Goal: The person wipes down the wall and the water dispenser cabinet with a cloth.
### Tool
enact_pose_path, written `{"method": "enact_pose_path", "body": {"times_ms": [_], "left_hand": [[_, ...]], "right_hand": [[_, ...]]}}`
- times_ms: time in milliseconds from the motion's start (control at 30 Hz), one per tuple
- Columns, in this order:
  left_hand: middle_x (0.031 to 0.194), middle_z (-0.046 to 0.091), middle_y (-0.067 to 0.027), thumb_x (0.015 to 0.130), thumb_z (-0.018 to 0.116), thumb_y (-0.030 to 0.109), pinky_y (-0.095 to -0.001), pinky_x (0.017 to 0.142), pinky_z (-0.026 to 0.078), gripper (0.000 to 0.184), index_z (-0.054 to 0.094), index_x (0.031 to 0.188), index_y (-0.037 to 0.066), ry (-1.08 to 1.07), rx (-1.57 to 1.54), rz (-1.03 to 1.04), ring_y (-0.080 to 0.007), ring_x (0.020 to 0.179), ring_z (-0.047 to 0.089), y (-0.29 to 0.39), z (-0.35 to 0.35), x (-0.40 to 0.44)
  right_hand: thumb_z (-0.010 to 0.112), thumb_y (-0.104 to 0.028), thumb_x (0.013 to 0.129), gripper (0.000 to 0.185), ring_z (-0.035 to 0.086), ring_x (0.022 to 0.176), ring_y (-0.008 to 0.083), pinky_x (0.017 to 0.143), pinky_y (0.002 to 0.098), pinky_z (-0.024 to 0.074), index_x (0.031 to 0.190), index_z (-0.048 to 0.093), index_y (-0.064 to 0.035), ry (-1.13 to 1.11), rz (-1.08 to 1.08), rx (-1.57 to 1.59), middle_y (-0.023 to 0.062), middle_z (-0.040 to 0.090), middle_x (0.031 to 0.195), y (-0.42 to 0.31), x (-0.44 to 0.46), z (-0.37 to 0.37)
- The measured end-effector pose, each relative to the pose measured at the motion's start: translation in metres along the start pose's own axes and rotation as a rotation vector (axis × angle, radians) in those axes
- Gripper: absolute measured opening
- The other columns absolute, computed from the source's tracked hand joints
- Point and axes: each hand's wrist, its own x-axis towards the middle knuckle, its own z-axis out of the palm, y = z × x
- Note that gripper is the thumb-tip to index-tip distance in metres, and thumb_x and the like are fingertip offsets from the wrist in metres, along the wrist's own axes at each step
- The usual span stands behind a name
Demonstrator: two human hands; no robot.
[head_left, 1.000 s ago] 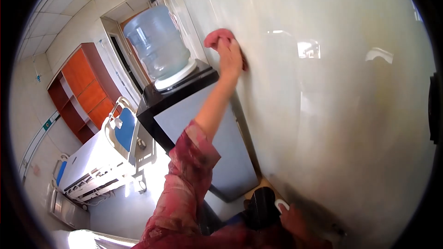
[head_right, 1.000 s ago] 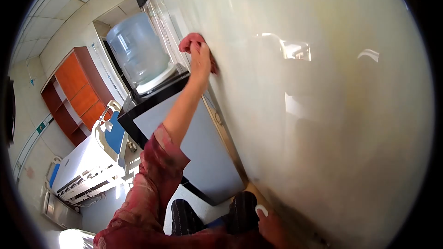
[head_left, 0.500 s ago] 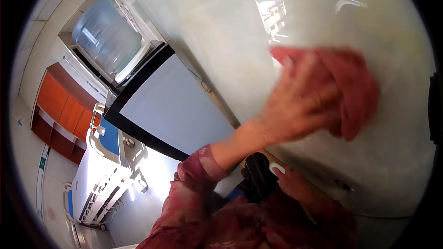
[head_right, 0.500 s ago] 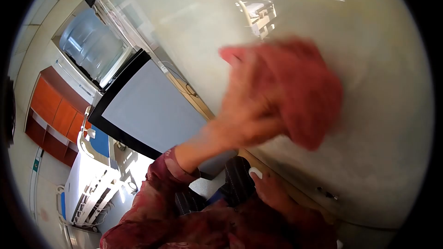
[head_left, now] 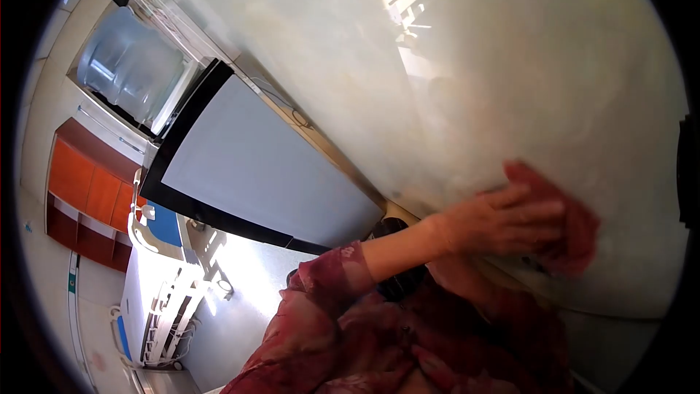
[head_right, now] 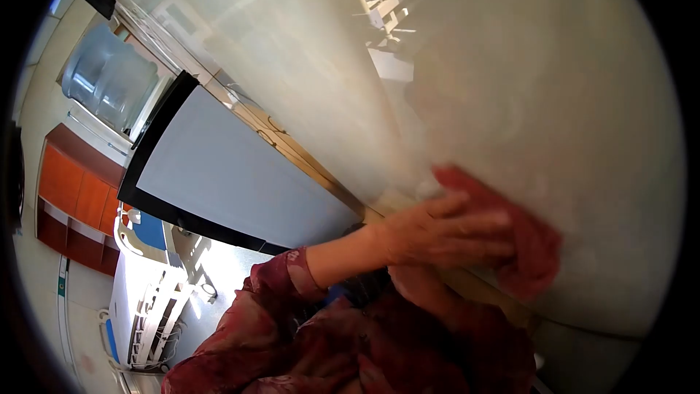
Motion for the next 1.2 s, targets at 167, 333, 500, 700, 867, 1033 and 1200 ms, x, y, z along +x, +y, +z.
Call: {"method": "enact_pose_path", "body": {"times_ms": [167,333,500,700,867,1033,1200], "left_hand": [[0.15,0.049,0.0105,0.087,0.064,0.035,-0.0658,0.116,0.024,0.03,0.067,0.117,0.036,-0.096,0.269,0.157,-0.0337,0.152,0.028,-0.007,0.007,-0.024],[0.119,0.061,-0.0076,0.076,0.073,0.02,-0.0703,0.103,0.036,0.025,0.074,0.101,0.019,0.136,0.109,-0.331,-0.0414,0.125,0.053,-0.084,-0.084,0.018],[0.137,0.05,-0.0237,0.078,0.071,0.009,-0.0599,0.106,0.036,0.035,0.068,0.112,0.003,0.585,0.01,-0.672,-0.0443,0.121,0.054,-0.126,-0.114,0.049],[0.113,0.059,-0.0104,0.066,0.072,0.021,-0.054,0.09,0.049,0.023,0.067,0.087,0.015,0.336,0.022,-0.2,-0.0421,0.118,0.055,-0.07,-0.056,0.002],[0.101,0.056,-0.0033,0.071,0.067,0.019,-0.0496,0.089,0.054,0.015,0.063,0.085,0.02,-0.047,0.13,-0.11,-0.0382,0.114,0.056,-0.081,-0.087,-0.077],[0.11,0.061,-0.0105,0.069,0.07,0.001,-0.0461,0.09,0.047,0.023,0.067,0.091,0.011,-0.091,0.706,-0.387,-0.035,0.1,0.056,-0.191,-0.26,-0.1],[0.113,0.068,-0.0148,0.088,0.065,0.014,-0.0451,0.091,0.051,0.032,0.066,0.12,0.014,-0.276,1.016,-0.614,-0.0385,0.103,0.062,-0.272,-0.355,-0.12]], "right_hand": [[0.058,-0.01,0.09,0.043,0.057,0.108,0.0431,0.096,0.0508,0.0446,0.132,0.054,-0.0018,-0.092,0.062,0.052,0.0274,0.055,0.122,0.009,-0.006,-0.005],[0.061,-0.014,0.092,0.042,0.065,0.073,0.0374,0.063,0.0479,0.0547,0.134,0.057,-0.0054,-0.225,0.031,-0.119,0.0231,0.056,0.1,0.011,-0.011,-0.008],[0.061,-0.013,0.091,0.045,0.062,0.08,0.0398,0.07,0.0497,0.0517,0.136,0.054,-0.007,-0.279,0.099,-0.046,0.0253,0.055,0.103,0.007,-0.009,-0.01],[0.062,-0.016,0.091,0.049,0.059,0.09,0.0461,0.079,0.0539,0.0487,0.139,0.05,-0.0076,-0.34,0.079,-0.005,0.0293,0.055,0.105,0.013,-0.008,0.002],[0.064,-0.022,0.092,0.052,0.061,0.09,0.0471,0.078,0.0546,0.0505,0.14,0.05,-0.0102,-0.472,0.187,-0.021,0.0281,0.056,0.105,0.001,0.007,-0.006],[0.069,-0.019,0.09,0.049,0.063,0.094,0.0477,0.079,0.0532,0.0538,0.135,0.053,-0.0091,-0.492,0.191,-0.055,0.0297,0.056,0.107,-0.017,0.019,-0.014],[0.07,-0.019,0.09,0.051,0.066,0.082,0.0451,0.073,0.0509,0.0561,0.137,0.053,-0.0111,-0.503,0.187,-0.14,0.0263,0.057,0.104,-0.022,0.021,-0.013]]}}
